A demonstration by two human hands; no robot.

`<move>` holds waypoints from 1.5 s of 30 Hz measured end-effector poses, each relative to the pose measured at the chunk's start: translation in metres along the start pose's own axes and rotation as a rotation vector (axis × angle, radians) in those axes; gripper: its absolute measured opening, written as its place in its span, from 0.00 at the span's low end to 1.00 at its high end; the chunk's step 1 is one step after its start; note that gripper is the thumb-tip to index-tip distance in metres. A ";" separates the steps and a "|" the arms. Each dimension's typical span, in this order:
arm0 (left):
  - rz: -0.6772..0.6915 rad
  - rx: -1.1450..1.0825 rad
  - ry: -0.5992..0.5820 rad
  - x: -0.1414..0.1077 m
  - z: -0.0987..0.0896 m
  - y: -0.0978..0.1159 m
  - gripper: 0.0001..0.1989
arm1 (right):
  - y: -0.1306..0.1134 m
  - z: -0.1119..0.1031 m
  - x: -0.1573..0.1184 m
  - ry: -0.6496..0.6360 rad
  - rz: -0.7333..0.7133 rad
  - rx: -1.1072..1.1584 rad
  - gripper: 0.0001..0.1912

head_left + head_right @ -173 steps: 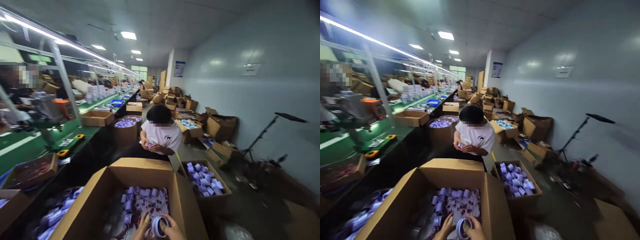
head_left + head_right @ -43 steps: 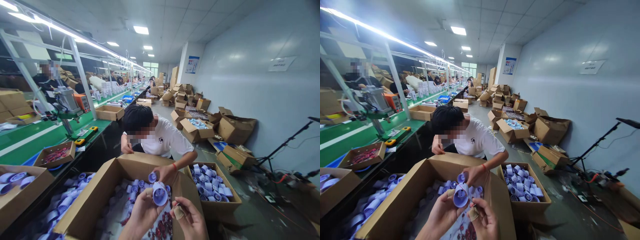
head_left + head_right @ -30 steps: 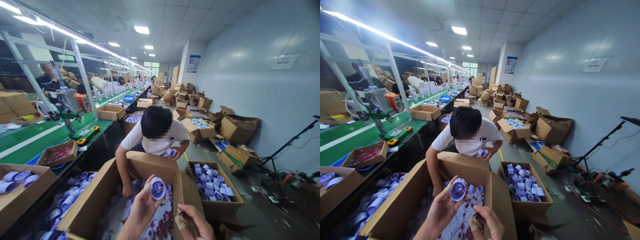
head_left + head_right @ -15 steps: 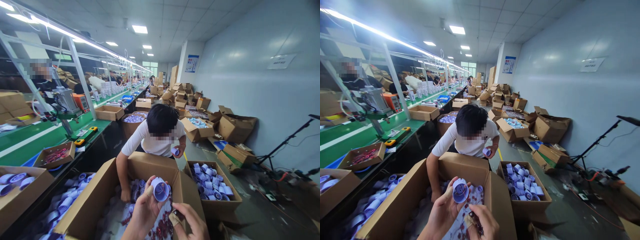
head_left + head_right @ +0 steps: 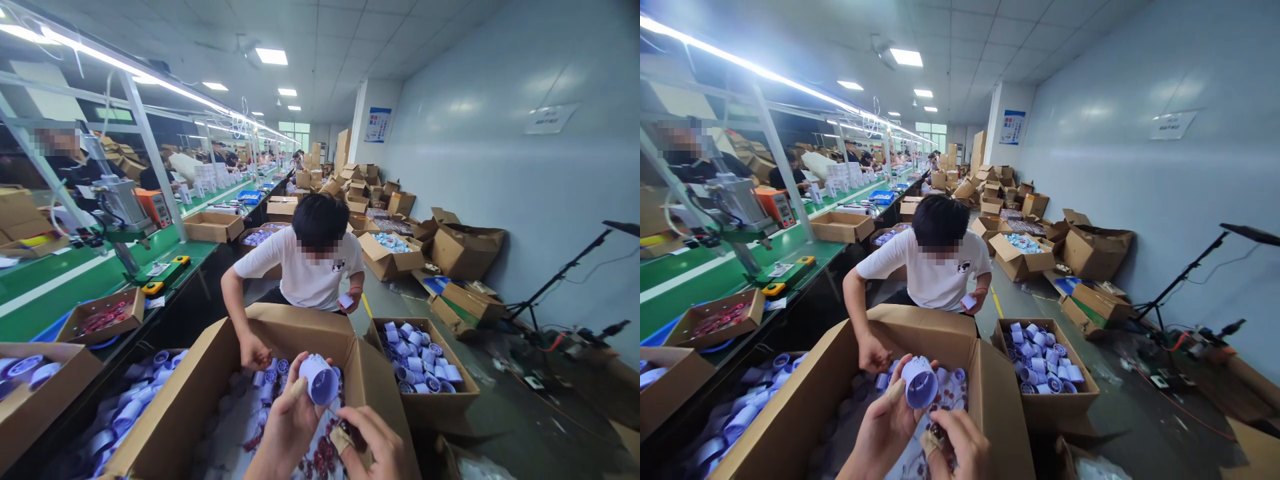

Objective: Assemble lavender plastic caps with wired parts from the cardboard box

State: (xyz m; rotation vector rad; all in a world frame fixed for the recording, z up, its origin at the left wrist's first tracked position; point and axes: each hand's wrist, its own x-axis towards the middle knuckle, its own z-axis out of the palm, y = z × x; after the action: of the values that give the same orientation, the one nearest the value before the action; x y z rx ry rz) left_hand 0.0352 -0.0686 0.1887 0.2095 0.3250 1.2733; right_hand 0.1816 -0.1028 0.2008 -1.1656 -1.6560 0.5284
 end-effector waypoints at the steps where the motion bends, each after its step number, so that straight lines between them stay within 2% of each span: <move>1: 0.001 -0.011 -0.030 -0.001 0.000 0.000 0.15 | 0.000 -0.002 0.001 -0.026 -0.013 -0.021 0.09; 4: 0.015 -0.028 -0.094 -0.002 0.000 0.001 0.13 | 0.001 -0.011 0.005 -0.070 -0.074 -0.087 0.09; 10: -0.007 0.031 -0.098 -0.005 -0.002 0.004 0.13 | -0.008 -0.016 0.010 0.022 -0.150 -0.258 0.10; 15: -0.089 0.176 0.032 -0.008 0.009 0.005 0.16 | -0.027 -0.018 0.018 0.153 -0.239 -0.467 0.16; 19: -0.111 0.249 0.116 -0.010 0.017 0.004 0.19 | -0.036 -0.024 0.026 0.131 -0.284 -0.567 0.19; 23: -0.138 0.248 0.111 -0.010 0.018 0.003 0.20 | -0.037 -0.023 0.030 0.086 -0.270 -0.536 0.16; 28: -0.167 0.202 0.060 -0.009 0.017 -0.002 0.18 | -0.031 -0.011 0.026 0.167 -0.262 -0.424 0.09; 33: -0.164 0.188 -0.029 -0.008 0.020 -0.006 0.12 | -0.029 -0.005 0.018 0.262 -0.257 -0.429 0.11; 45: -0.167 0.167 -0.036 -0.009 0.026 -0.009 0.14 | -0.025 -0.006 0.006 0.360 -0.292 -0.386 0.07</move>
State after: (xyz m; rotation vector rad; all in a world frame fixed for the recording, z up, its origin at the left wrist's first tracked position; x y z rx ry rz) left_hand 0.0502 -0.0788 0.2107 0.3401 0.4096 1.0774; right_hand 0.1757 -0.1098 0.2254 -1.1784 -1.6081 -0.1876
